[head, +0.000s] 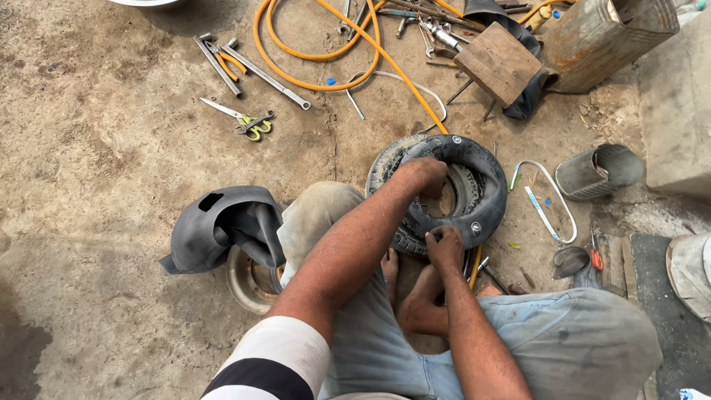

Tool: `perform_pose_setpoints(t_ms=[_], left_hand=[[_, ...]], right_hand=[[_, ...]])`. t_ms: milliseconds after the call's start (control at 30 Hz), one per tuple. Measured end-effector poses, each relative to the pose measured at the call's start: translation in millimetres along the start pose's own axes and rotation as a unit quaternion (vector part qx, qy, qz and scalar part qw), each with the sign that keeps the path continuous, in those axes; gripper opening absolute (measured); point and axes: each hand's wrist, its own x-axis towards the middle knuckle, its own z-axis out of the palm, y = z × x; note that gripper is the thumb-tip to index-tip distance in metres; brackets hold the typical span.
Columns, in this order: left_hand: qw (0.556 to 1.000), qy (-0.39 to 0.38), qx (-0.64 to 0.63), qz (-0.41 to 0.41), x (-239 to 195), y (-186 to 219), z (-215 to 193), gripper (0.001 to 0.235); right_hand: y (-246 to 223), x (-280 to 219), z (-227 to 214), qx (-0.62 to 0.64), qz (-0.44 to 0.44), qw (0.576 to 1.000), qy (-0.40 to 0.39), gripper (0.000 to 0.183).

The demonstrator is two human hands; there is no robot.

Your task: The person removes a damaged inner tube from a motorcycle tire, inspects the tire, and installs a new inner tube into the tire. The person uses a metal tool to pry the tire bead and hands to manipulate the tube.

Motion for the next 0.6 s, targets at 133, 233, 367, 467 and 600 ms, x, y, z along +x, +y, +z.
perform_pose_setpoints(t_ms=[133,233,367,467,600], left_hand=[[0.999,0.019,-0.005,0.025,-18,8,6,0.038],[0.999,0.019,-0.008,0.042,-32,16,6,0.037],[0.996,0.055,-0.03,0.066,-55,26,-2,0.038],[0.995,0.063,-0.059,0.058,-64,25,-6,0.037],[0.996,0.065,-0.033,0.051,-69,1,-4,0.035]], right_hand=[[2,-9,-14,0.01,-0.027,0.999,0.044,0.019],[-1,-14,-17,0.005,-0.046,0.998,0.053,0.018],[-22,-12,-27,0.01,-0.078,0.994,0.071,0.019],[-41,-16,-24,0.016,-0.094,0.993,0.073,0.02],[-51,-16,-12,0.003,-0.103,0.994,0.046,0.023]])
